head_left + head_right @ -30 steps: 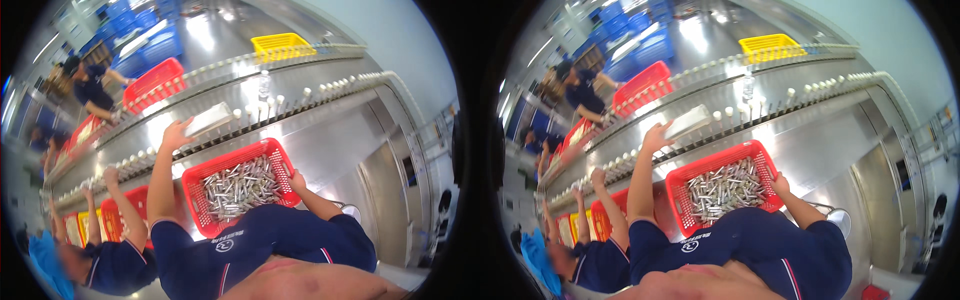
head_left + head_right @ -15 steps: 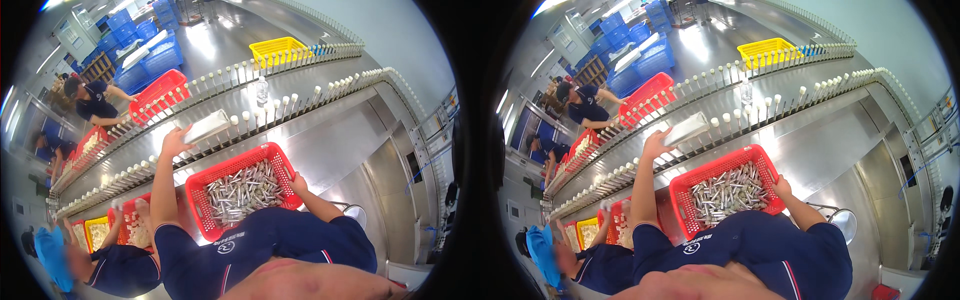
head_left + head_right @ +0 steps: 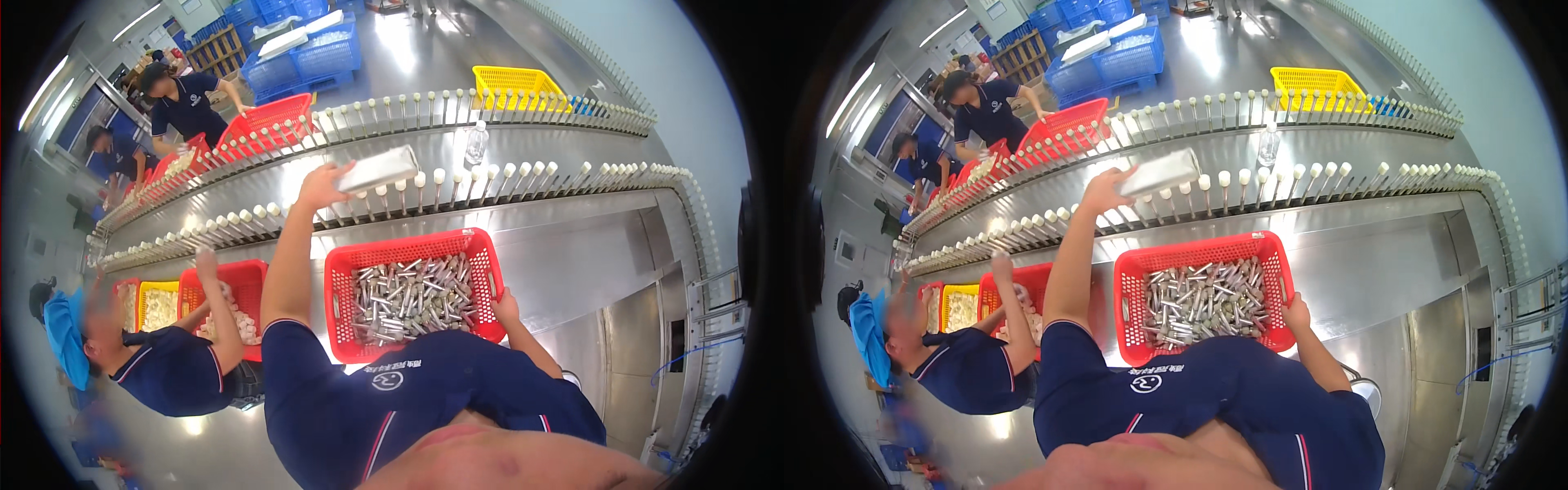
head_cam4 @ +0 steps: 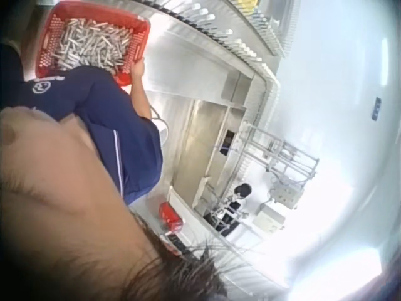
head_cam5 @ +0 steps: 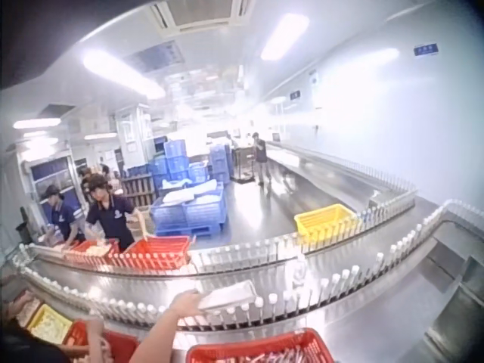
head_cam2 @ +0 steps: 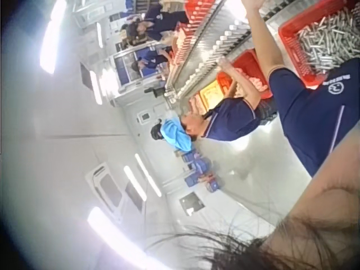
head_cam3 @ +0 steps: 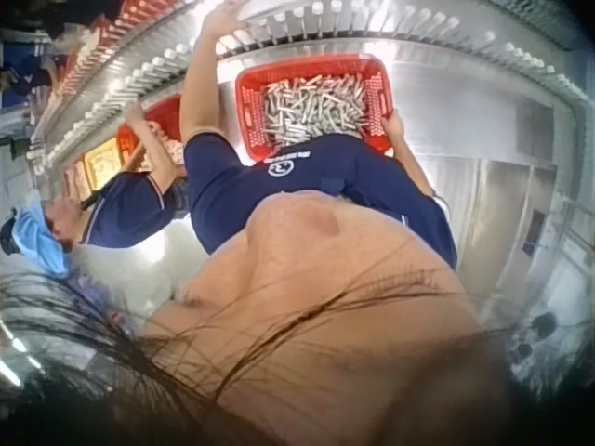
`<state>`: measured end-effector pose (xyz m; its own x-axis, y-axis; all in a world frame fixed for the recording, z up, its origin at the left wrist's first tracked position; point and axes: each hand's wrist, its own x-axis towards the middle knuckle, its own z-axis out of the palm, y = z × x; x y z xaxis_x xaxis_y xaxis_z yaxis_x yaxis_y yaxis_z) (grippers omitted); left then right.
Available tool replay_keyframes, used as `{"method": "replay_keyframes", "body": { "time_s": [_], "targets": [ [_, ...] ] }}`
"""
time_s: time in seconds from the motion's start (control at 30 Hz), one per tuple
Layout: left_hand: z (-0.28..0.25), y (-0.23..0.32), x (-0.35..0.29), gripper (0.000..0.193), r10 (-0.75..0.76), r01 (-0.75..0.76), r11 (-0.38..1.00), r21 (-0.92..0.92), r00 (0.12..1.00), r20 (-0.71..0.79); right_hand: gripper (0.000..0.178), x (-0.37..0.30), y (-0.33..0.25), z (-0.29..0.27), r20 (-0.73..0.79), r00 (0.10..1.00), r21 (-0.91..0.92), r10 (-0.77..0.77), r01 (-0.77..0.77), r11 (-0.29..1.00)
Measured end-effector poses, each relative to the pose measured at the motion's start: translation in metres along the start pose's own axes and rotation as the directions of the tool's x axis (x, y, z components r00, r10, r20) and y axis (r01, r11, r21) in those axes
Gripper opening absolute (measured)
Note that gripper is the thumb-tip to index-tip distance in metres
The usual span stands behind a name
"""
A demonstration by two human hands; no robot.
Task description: The person assembles components by picking up white caps and metal tubes from red baskets and fitting them onto the ends of rods on a conveyor belt. The person also handles a white rectangular object, moving it along the conveyor surface.
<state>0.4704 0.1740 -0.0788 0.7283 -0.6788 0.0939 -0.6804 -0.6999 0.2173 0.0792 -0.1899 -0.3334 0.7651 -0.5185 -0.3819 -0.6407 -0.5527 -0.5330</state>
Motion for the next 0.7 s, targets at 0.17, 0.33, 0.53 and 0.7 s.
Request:
{"method": "replay_keyframes", "body": {
  "time_s": [0.17,0.33,0.53,0.7],
  "targets": [
    [0.008,-0.013,-0.001,0.081,0.065,-0.069,0.995,-0.071,0.997,-0.048,0.035,0.009,0.011,0.015,-0.081,0.990,0.148,-0.120,0.131,0.980],
    [0.023,0.003,0.007,0.082,0.106,-0.104,0.994,-0.028,0.993,0.060,0.029,0.008,0.024,0.014,-0.057,0.990,0.126,-0.130,0.136,0.983],
    [-0.010,0.024,0.012,0.081,0.058,-0.062,0.997,0.044,0.995,0.083,0.035,0.006,0.021,0.016,-0.018,0.993,0.126,-0.114,0.115,0.985],
    [0.015,0.012,0.006,0.079,0.070,-0.071,0.997,0.008,0.992,0.108,0.035,0.005,0.013,0.009,-0.036,0.994,0.175,-0.107,0.111,0.978]
  ]
}}
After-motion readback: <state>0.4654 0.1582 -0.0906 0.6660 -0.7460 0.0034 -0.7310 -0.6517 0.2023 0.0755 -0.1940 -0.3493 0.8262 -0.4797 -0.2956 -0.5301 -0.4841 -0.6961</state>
